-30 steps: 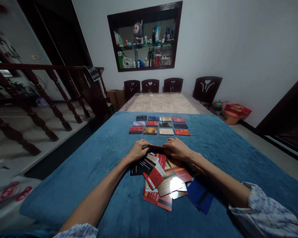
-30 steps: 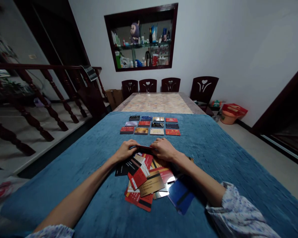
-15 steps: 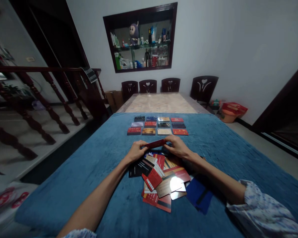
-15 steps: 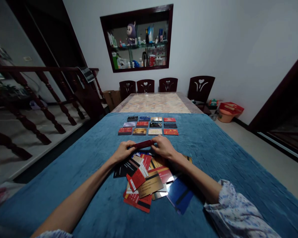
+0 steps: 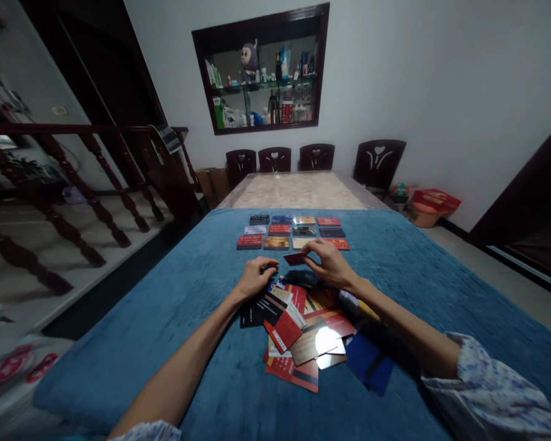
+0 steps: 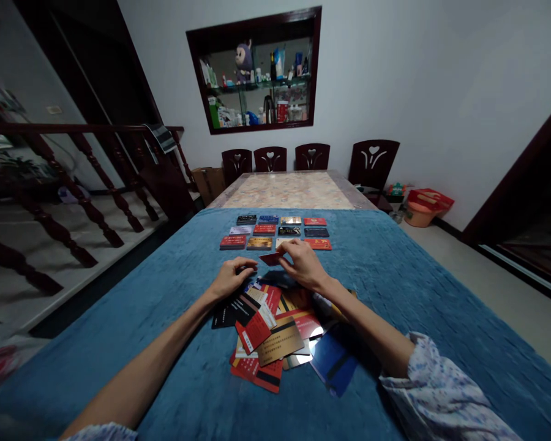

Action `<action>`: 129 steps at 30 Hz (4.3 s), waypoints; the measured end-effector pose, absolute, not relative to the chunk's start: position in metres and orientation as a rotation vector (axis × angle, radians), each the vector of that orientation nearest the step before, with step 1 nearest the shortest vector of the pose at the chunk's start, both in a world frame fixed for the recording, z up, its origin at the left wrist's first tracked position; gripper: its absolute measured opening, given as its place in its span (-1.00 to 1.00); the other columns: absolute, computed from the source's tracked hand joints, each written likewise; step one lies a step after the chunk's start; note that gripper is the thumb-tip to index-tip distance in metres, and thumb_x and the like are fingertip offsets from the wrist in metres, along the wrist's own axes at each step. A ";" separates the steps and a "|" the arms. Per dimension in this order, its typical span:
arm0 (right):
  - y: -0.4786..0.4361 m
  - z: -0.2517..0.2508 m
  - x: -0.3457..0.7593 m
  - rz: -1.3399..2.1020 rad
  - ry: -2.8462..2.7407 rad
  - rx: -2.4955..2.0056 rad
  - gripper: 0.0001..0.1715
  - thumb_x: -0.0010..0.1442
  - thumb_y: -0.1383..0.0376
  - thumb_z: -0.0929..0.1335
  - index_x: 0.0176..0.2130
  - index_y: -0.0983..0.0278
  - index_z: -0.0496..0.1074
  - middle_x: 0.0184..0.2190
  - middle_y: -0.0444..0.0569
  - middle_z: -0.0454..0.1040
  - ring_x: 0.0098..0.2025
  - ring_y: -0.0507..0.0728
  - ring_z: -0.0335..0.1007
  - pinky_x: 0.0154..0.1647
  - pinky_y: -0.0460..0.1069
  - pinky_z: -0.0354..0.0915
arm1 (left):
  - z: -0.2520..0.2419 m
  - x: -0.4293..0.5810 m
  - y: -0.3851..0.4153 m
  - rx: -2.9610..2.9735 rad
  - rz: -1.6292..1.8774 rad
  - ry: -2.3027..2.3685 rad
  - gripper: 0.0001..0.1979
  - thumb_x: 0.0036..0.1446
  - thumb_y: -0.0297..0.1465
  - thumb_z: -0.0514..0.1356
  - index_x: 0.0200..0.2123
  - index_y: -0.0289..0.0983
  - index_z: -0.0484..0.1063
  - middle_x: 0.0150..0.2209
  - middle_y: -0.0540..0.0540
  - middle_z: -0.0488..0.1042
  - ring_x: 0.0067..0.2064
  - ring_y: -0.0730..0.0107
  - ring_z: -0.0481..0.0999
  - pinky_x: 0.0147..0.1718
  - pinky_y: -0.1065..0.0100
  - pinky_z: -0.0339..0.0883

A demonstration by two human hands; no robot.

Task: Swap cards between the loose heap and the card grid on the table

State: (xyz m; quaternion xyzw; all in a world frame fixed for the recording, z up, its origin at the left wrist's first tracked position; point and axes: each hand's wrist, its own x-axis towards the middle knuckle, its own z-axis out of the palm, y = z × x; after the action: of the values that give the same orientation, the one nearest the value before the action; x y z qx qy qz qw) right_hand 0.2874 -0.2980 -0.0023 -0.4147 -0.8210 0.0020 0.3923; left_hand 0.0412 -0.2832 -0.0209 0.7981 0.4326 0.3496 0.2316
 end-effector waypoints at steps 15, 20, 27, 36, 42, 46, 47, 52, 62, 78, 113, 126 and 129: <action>-0.291 -0.016 0.252 -0.433 -2.349 -0.941 -0.77 0.35 0.24 0.30 -0.24 0.23 0.55 -0.36 0.00 0.58 -0.16 0.17 0.27 -0.07 0.08 0.02 | -0.026 0.047 -0.286 2.317 1.169 1.060 -0.81 0.09 -0.53 0.22 -0.23 -0.24 0.57 -0.25 -0.06 0.59 -0.15 0.34 0.54 -0.05 0.29 0.42; -0.294 -0.017 0.254 -0.341 -2.357 -1.041 -0.79 0.34 0.31 0.28 -0.15 0.24 0.52 -0.28 0.01 0.59 -0.11 0.20 0.28 -0.03 0.09 0.04 | -0.029 0.048 -0.285 2.317 1.111 1.157 -0.86 0.08 -0.55 0.21 -0.30 -0.27 0.55 -0.30 -0.05 0.55 -0.19 0.36 0.53 -0.08 0.29 0.41; -0.295 -0.019 0.269 -0.252 -2.365 -1.227 -0.76 0.28 0.35 0.30 -0.05 0.26 0.44 -0.17 0.05 0.60 -0.09 0.23 0.31 -0.03 0.10 0.08 | -0.029 0.043 -0.280 2.316 1.090 1.258 -0.86 0.07 -0.55 0.20 -0.30 -0.26 0.51 -0.31 -0.03 0.54 -0.19 0.33 0.53 -0.08 0.27 0.40; -0.300 -0.021 0.268 -0.293 -2.374 -1.339 -0.68 0.26 0.34 0.33 0.03 0.26 0.40 -0.16 0.07 0.58 -0.08 0.23 0.36 -0.03 0.07 0.12 | -0.032 0.042 -0.279 2.312 1.117 1.205 -0.70 0.06 -0.61 0.17 -0.13 -0.24 0.41 -0.26 -0.02 0.53 -0.22 0.37 0.54 -0.06 0.28 0.40; -0.303 -0.020 0.266 -0.250 -2.375 -1.459 -0.55 0.21 0.33 0.38 0.10 0.24 0.34 -0.20 0.05 0.60 -0.13 0.21 0.41 -0.09 0.04 0.13 | -0.037 0.038 -0.275 2.412 0.993 1.229 -0.65 0.06 -0.60 0.17 -0.07 -0.23 0.38 -0.24 -0.04 0.51 -0.18 0.31 0.51 -0.04 0.21 0.37; -0.302 -0.019 0.265 -0.191 -2.396 -1.479 -0.47 0.20 0.35 0.38 0.15 0.25 0.29 -0.13 0.07 0.59 -0.08 0.22 0.43 -0.06 0.05 0.14 | -0.036 0.038 -0.275 2.429 0.916 1.248 -0.59 0.04 -0.59 0.17 -0.01 -0.23 0.35 -0.25 -0.05 0.49 -0.20 0.29 0.50 -0.08 0.22 0.37; -0.301 -0.019 0.265 -0.174 -2.395 -1.479 -0.47 0.20 0.35 0.37 0.16 0.26 0.28 -0.10 0.08 0.58 -0.06 0.22 0.43 -0.05 0.05 0.14 | -0.035 0.038 -0.275 2.425 0.912 1.245 -0.59 0.03 -0.59 0.17 -0.01 -0.23 0.35 -0.24 -0.05 0.48 -0.22 0.30 0.49 -0.09 0.23 0.37; -0.300 -0.015 0.265 -0.126 -2.403 -1.473 -0.46 0.21 0.39 0.33 0.18 0.30 0.27 -0.01 0.13 0.54 0.03 0.24 0.38 -0.01 0.07 0.15 | -0.032 0.041 -0.272 2.405 0.920 1.234 -0.59 0.03 -0.58 0.17 -0.02 -0.24 0.35 -0.27 -0.04 0.48 -0.26 0.33 0.48 -0.13 0.27 0.38; -0.303 -0.002 0.267 -0.109 -2.412 -1.515 -0.42 0.22 0.33 0.34 0.21 0.33 0.25 0.05 0.19 0.48 0.09 0.30 0.32 -0.01 0.10 0.16 | -0.031 0.042 -0.268 2.396 0.959 1.211 -0.44 0.00 -0.53 0.25 0.13 -0.30 0.33 -0.06 -0.17 0.49 -0.07 0.21 0.50 0.03 0.15 0.38; -0.292 0.000 0.291 -0.113 -2.421 -1.382 -0.36 0.10 0.24 0.45 0.15 0.28 0.33 0.06 0.17 0.36 0.07 0.28 0.19 -0.03 0.11 0.24 | -0.023 0.050 -0.266 2.583 0.912 1.103 -0.47 0.01 -0.53 0.26 0.10 -0.29 0.34 0.01 -0.22 0.40 0.08 0.09 0.39 0.13 0.03 0.30; -0.233 0.046 0.397 -0.064 -2.511 -1.654 -0.59 0.17 0.11 0.40 -0.02 0.24 0.49 0.08 0.15 0.36 0.07 0.32 0.23 -0.09 0.09 0.25 | 0.039 0.178 -0.195 2.878 0.225 1.253 -0.65 0.15 -0.35 0.20 0.03 -0.21 0.38 0.08 -0.21 0.35 0.15 0.01 0.24 0.07 0.02 0.22; -0.177 0.049 0.427 -0.090 -2.487 -1.829 -0.55 0.12 0.18 0.40 0.00 0.25 0.47 0.04 0.16 0.37 0.12 0.31 0.24 -0.06 0.04 0.27 | 0.039 0.223 -0.138 2.910 0.166 1.319 -0.66 0.13 -0.35 0.18 -0.01 -0.24 0.39 0.10 -0.22 0.37 0.17 0.01 0.22 0.04 -0.02 0.21; -0.164 0.046 0.430 -0.085 -2.458 -1.882 -0.55 0.11 0.19 0.41 0.01 0.25 0.47 0.06 0.16 0.37 0.13 0.32 0.24 -0.04 0.05 0.28 | 0.037 0.231 -0.126 2.903 0.167 1.340 -0.66 0.13 -0.36 0.16 0.00 -0.24 0.40 0.11 -0.23 0.36 0.18 0.00 0.21 0.05 -0.04 0.20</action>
State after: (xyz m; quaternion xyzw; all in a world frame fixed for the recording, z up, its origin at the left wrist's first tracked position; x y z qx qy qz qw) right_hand 0.4300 -0.1641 0.0458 -0.6077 -0.7934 -0.0274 0.0224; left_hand 0.2312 -0.1257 0.0371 0.9063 0.4183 0.0521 -0.0301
